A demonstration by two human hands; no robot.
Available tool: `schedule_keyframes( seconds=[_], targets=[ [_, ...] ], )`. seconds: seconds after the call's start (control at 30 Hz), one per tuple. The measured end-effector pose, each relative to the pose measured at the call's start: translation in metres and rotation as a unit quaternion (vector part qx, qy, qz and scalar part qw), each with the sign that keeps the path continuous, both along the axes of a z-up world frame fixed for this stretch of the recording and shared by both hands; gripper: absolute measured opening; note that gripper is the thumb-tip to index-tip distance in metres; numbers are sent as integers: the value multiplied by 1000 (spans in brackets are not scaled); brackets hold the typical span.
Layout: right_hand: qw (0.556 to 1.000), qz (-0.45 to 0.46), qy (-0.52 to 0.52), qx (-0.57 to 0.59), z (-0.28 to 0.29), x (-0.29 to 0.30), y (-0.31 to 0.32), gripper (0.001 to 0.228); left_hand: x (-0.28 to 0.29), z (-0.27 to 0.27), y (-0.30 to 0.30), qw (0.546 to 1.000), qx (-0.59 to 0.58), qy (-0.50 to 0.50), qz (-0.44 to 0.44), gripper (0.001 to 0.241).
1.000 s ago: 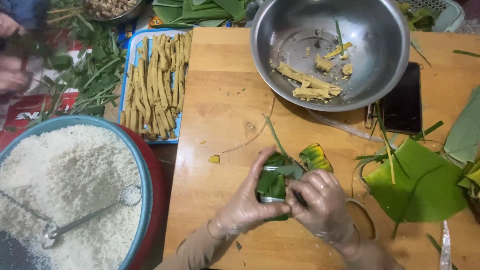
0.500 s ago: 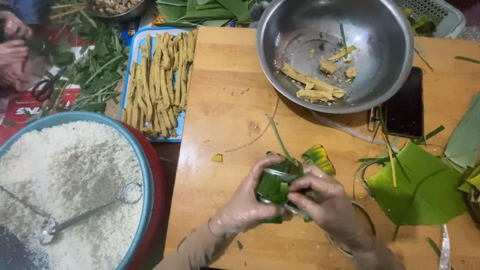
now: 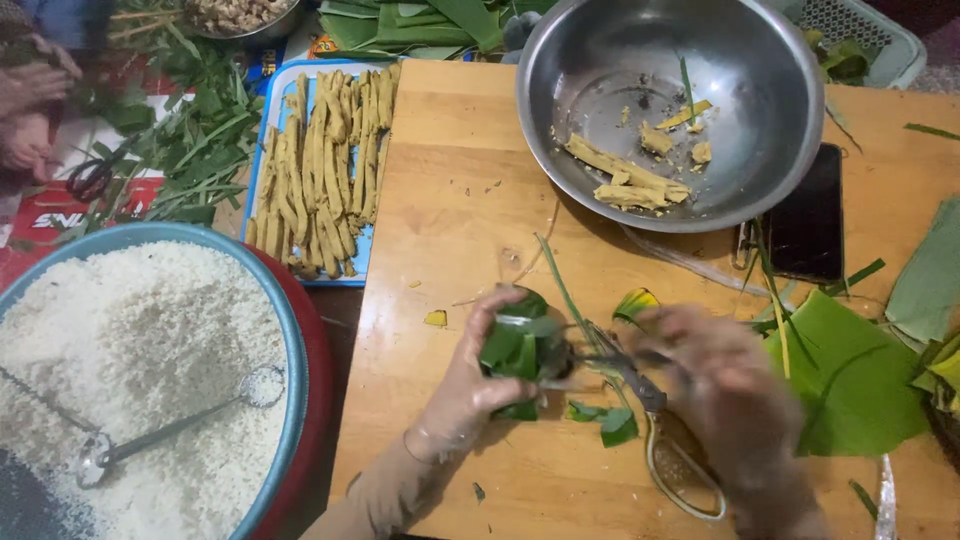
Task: Assembling and wrapping traditional rice cakes using banana leaves, rice, and filling
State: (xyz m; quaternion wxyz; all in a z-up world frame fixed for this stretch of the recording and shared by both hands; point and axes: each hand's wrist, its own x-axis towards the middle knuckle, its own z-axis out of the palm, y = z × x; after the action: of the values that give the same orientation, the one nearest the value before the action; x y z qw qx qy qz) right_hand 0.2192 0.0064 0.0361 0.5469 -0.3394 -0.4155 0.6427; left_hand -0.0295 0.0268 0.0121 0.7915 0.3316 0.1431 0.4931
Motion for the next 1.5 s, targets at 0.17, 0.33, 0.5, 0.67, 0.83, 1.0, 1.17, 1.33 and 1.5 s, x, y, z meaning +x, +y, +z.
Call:
schedule_keyframes(
  seconds=[0.17,0.33,0.5,0.67,0.83,1.0,1.17,1.33,1.5],
  targets=[
    [851,-128,-472,191,16,-14,-15,15,5,6,-8,991,-5,126,39,81],
    [760,-89,-543,347,-6,-43,-12,14,16,12,-15,949,100,287,77,76],
    [689,-134,-587,403,-10,-49,-21,16,12,23,-12,949,170,260,46,75],
    [853,-60,-482,189,-8,-40,-28,13,5,32,-14,905,236,352,35,64],
    [936,180,-293,-75,-25,-25,-38,8,-10,30,-15,771,387,498,83,66],
    [853,328,-353,-200,36,-15,-39,18,-63,73,3,703,472,507,159,44],
    [827,232,-511,-8,27,-2,-28,15,-161,43,21,507,241,773,294,78],
    [852,118,-509,-40,26,-30,-27,49,-136,67,-16,656,201,631,362,86],
    [842,216,-406,-282,8,-48,-32,128,-74,-80,10,737,-62,668,75,91]
  ],
)
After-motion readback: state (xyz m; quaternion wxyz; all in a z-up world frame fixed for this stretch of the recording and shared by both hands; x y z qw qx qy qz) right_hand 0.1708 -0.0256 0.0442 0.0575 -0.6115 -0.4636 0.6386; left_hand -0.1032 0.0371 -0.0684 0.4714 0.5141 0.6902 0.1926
